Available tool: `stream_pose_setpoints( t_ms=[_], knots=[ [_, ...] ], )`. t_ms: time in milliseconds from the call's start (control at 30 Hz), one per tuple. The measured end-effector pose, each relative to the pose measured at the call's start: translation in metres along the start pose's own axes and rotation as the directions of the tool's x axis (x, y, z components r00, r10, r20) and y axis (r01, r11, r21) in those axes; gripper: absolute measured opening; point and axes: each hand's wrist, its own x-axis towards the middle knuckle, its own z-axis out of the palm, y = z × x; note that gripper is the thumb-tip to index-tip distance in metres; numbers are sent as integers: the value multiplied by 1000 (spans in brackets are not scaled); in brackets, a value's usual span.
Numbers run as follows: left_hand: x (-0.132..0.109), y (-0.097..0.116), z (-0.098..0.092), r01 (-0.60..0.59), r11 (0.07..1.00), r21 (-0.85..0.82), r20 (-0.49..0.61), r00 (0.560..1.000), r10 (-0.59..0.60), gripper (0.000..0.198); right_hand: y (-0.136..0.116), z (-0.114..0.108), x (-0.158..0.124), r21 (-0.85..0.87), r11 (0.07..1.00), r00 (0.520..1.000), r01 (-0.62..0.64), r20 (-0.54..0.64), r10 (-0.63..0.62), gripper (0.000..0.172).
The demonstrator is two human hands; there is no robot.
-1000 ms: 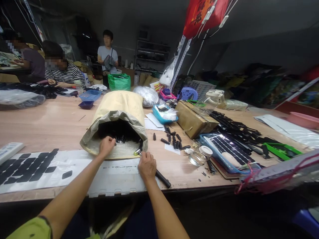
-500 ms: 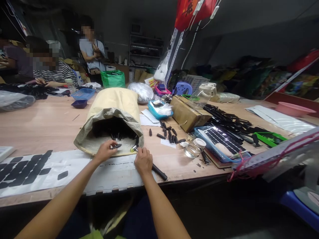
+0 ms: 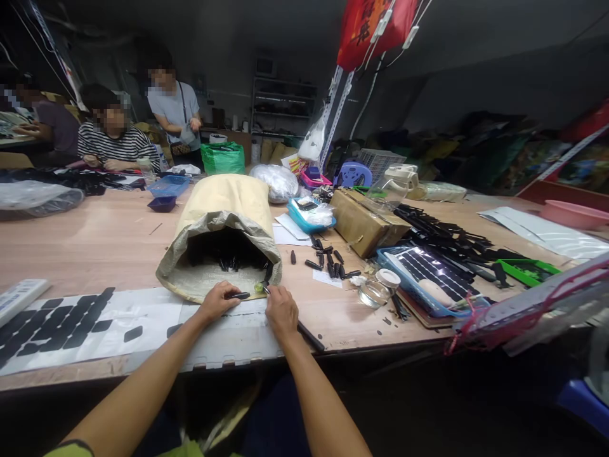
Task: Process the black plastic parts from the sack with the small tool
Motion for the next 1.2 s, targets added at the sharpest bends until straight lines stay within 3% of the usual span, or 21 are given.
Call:
stream_pose_setpoints(
  t_ms=[167, 333, 567, 700, 867, 1033, 1200],
  knots=[
    [1, 1, 1, 56, 998, -17, 17, 998, -56, 25, -16, -7, -10, 304, 952, 1000, 16, -28, -7, 32],
    [2, 2, 2, 85, 996, -28, 8, 996, -85, 26, -31, -9, -14, 379, 925, 998, 35, -67, -11, 34],
    [1, 2, 3, 83, 996, -20, 2, 997, -83, 25, -42, -14, -15, 246, 969, 1000, -7, -5, 8, 32],
    [1, 3, 3, 67, 998, -11, 3, 998, -67, 22, -52, -14, -14, 215, 974, 997, 67, -43, -59, 31],
    [1, 3, 3, 82, 997, 14, 10, 997, -82, 15, -58, -8, -15, 147, 983, 994, 106, 6, -108, 29],
    [0, 4, 5, 83, 997, -5, -8, 997, -83, 24, -40, -8, -1, 132, 988, 995, 83, -61, -75, 29],
    [-2, 4, 8, 86, 996, 4, -35, 996, -85, 21, -10, 2, 7, -71, 997, 996, 43, -78, -49, 25]
  ],
)
